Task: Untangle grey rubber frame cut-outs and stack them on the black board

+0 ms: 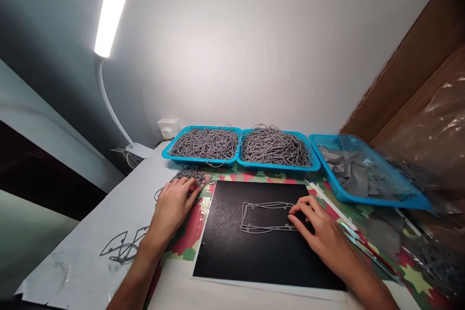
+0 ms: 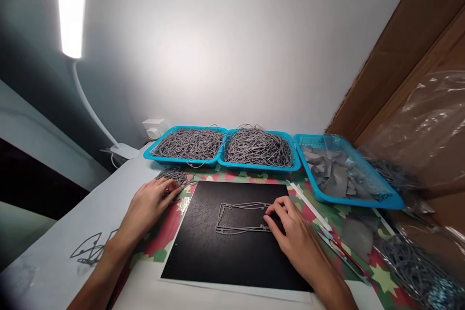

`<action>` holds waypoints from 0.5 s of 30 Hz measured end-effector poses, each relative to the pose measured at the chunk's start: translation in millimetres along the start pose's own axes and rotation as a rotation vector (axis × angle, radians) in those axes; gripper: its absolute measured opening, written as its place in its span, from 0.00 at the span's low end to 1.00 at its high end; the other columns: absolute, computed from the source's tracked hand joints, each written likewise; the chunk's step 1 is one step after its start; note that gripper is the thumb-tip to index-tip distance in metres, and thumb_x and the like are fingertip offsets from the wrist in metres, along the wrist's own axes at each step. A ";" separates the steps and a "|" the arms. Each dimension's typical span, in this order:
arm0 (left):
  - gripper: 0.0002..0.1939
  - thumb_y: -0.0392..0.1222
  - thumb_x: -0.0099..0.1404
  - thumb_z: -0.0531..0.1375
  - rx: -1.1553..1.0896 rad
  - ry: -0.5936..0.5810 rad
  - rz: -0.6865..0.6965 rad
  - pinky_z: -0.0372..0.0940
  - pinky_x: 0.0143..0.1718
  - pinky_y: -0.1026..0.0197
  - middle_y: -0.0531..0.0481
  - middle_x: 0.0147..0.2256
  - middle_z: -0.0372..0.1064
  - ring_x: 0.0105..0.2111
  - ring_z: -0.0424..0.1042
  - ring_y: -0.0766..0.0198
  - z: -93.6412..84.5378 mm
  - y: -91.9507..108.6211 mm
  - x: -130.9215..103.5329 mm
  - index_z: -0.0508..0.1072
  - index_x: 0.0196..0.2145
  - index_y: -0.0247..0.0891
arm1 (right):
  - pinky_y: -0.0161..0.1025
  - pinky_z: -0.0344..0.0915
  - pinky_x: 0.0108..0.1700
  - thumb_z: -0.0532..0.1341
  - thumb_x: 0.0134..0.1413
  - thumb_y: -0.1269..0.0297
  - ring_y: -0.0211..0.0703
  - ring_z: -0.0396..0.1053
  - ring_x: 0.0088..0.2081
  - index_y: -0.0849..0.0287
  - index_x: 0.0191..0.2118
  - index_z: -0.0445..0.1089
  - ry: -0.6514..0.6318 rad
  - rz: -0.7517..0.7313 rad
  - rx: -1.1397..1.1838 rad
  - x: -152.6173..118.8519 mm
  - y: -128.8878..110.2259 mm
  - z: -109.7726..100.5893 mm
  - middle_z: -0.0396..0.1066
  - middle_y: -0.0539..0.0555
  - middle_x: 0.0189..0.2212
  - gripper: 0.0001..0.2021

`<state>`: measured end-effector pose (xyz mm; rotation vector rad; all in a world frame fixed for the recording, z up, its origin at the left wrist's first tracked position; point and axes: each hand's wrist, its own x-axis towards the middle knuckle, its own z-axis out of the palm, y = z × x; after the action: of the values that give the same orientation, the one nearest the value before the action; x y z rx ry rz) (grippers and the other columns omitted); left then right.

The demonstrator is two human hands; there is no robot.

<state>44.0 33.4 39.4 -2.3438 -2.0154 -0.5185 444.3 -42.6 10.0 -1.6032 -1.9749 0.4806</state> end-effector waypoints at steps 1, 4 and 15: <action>0.14 0.49 0.78 0.54 -0.001 0.011 -0.001 0.64 0.48 0.48 0.44 0.41 0.80 0.43 0.77 0.46 -0.9 0.7 0.0 0.76 0.39 0.44 | 0.44 0.73 0.45 0.55 0.79 0.52 0.47 0.78 0.43 0.49 0.46 0.72 0.001 0.001 0.004 0.1 0.6 0.8 0.69 0.55 0.51 0.12; 0.17 0.51 0.79 0.52 -0.006 0.053 -0.014 0.65 0.48 0.48 0.43 0.41 0.80 0.43 0.77 0.46 -2.0 2.2 2.5 0.75 0.38 0.43 | 0.45 0.74 0.46 0.54 0.80 0.53 0.48 0.78 0.45 0.50 0.46 0.72 0.008 -0.004 0.018 1.0 1.1 2.5 0.70 0.55 0.51 0.12; 0.14 0.51 0.76 0.59 -0.101 0.110 -0.030 0.69 0.46 0.51 0.45 0.41 0.84 0.44 0.81 0.46 2.6 5.7 14.6 0.81 0.38 0.44 | 0.47 0.76 0.49 0.55 0.79 0.55 0.50 0.80 0.45 0.50 0.46 0.73 0.040 -0.044 -0.004 0.7 0.8 2.1 0.71 0.56 0.50 0.11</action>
<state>51.8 47.1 41.9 -2.2864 -2.0240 -0.7498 443.5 -41.6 8.0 -1.5568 -1.9781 0.4243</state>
